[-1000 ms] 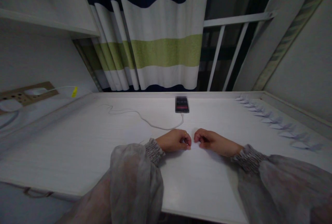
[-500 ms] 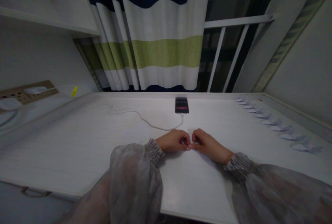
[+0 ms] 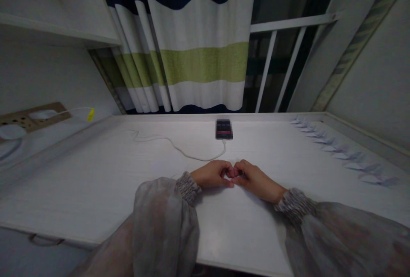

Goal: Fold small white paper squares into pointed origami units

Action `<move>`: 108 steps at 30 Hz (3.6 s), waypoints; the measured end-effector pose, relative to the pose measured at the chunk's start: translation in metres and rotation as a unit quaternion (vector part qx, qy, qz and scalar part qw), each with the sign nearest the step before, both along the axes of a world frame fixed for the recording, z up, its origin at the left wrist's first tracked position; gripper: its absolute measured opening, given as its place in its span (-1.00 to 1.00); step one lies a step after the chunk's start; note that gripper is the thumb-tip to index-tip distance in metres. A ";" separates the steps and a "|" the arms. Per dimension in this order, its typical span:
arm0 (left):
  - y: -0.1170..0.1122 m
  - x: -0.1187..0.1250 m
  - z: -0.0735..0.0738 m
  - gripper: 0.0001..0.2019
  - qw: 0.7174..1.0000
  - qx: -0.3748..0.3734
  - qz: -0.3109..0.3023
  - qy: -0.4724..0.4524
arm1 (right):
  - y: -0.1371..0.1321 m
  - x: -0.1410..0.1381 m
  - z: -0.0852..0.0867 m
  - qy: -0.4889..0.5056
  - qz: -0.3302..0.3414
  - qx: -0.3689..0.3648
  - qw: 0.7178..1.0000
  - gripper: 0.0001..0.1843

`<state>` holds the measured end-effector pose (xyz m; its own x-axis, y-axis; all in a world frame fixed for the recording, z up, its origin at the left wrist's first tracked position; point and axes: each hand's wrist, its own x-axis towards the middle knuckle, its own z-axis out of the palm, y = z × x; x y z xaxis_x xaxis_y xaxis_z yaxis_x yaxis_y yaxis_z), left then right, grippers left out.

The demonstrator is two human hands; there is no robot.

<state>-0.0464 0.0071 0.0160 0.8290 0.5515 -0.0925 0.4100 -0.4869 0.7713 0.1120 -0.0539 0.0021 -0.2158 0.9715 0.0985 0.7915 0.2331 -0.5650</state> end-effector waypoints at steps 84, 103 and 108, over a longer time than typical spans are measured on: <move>0.003 0.002 -0.014 -0.72 0.990 -0.064 0.053 -0.117 | -0.008 0.011 0.001 -0.011 0.082 0.102 0.991 -0.91; -0.004 0.047 -0.025 -0.66 0.780 -0.223 0.281 -0.513 | 0.034 -0.001 -0.005 0.458 -0.136 0.133 0.868 -0.78; 0.000 0.050 -0.027 -0.78 0.818 -0.159 0.278 -0.479 | 0.042 -0.015 -0.009 0.474 -0.133 0.145 0.858 -0.79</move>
